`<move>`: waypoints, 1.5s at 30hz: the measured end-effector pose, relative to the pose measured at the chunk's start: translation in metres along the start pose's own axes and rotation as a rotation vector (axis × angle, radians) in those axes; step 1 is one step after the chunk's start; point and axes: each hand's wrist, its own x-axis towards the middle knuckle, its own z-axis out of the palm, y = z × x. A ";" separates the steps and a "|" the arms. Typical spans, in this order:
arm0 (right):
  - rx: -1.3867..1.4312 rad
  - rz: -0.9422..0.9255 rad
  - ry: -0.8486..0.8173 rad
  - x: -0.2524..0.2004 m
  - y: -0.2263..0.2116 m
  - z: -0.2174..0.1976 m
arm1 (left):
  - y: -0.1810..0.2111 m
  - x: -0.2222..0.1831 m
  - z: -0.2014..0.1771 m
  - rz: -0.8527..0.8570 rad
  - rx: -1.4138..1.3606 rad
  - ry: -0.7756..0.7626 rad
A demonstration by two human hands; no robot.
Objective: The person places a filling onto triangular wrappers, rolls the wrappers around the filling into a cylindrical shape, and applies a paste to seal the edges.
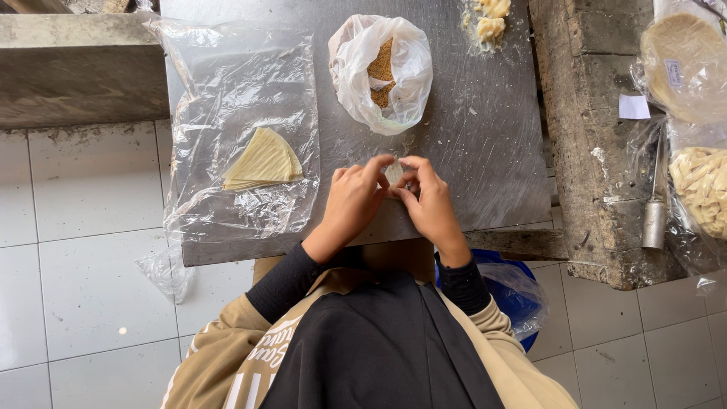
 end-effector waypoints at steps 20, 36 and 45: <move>-0.265 -0.108 0.075 -0.004 0.005 -0.002 | -0.001 -0.005 0.012 0.130 0.131 0.141; -0.270 -0.107 0.148 0.003 0.013 0.004 | 0.001 0.000 0.032 0.047 0.204 0.273; -0.381 -0.156 0.179 0.004 0.007 0.003 | 0.002 0.001 0.030 0.007 0.196 0.241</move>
